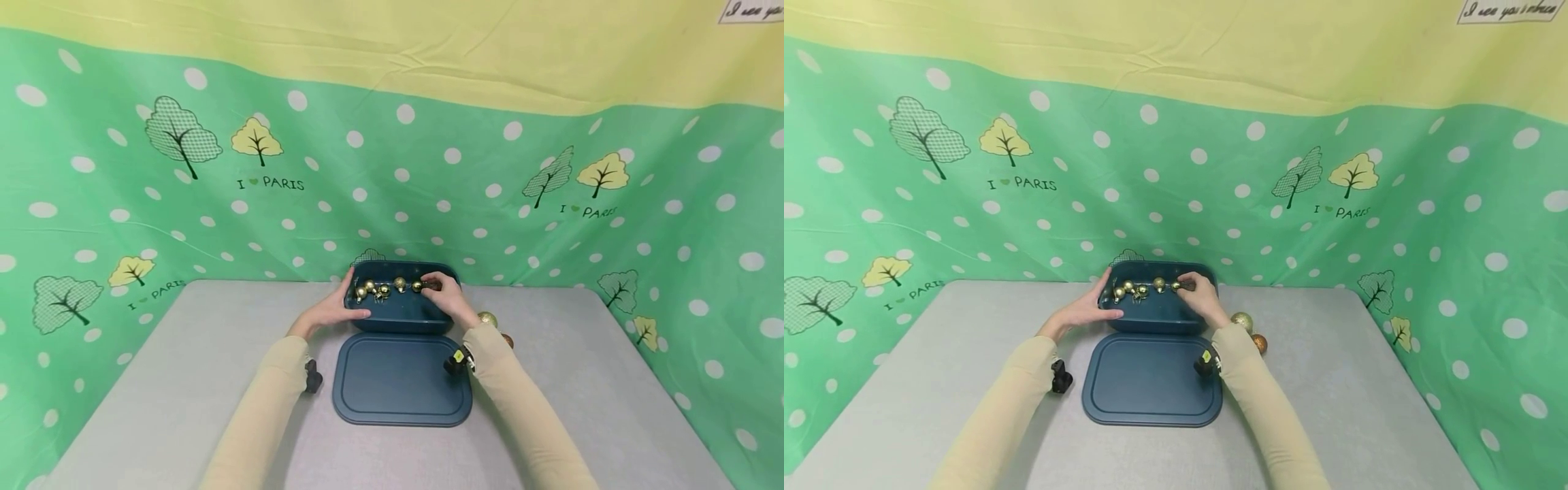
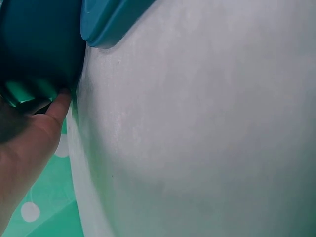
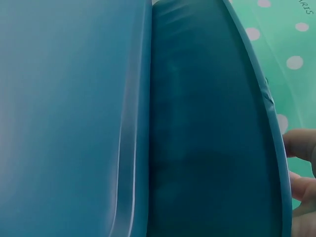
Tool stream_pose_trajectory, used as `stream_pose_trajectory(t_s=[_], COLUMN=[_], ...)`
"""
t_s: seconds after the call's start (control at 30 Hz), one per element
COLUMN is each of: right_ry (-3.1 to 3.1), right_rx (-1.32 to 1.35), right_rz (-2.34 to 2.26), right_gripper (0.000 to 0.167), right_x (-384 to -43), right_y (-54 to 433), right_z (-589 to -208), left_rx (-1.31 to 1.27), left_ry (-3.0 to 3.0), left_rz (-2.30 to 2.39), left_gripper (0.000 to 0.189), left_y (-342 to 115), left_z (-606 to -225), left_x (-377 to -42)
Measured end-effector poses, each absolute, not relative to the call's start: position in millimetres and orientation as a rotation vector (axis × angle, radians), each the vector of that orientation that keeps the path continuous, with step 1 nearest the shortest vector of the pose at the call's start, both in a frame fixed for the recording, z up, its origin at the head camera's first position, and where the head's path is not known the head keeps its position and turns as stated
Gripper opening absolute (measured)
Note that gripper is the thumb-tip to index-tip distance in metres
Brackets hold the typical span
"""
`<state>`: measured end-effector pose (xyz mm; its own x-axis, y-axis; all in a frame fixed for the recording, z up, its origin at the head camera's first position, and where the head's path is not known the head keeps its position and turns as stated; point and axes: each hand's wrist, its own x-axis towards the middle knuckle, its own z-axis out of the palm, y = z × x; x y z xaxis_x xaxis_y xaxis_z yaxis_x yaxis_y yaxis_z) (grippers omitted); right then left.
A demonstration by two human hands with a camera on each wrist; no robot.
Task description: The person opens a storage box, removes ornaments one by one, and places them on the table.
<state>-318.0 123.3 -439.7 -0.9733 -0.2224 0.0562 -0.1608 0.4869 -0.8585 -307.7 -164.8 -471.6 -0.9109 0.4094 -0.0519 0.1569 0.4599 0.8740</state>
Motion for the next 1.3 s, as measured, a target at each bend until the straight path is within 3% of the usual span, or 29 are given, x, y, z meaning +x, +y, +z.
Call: stream_pose_trajectory(t_s=[0.63, 1.03, 1.3], right_ry=[2.512, 2.435, 2.346], right_rx=[-0.234, -0.242, -0.395], right_rz=[-1.535, -1.447, -1.383], right_gripper=[0.05, 0.04, 0.033], right_x=[-332, -337, -335], right_y=[117, 114, 111], right_z=[-447, -451, -451], left_rx=[0.437, 0.484, 0.475], left_ry=[2.439, 2.43, 2.418], left_rz=[1.442, 1.472, 1.495], left_gripper=[0.119, 0.117, 0.118], left_y=[-165, -165, -164], left_z=[-471, -472, -473], left_x=[-306, -308, -308])
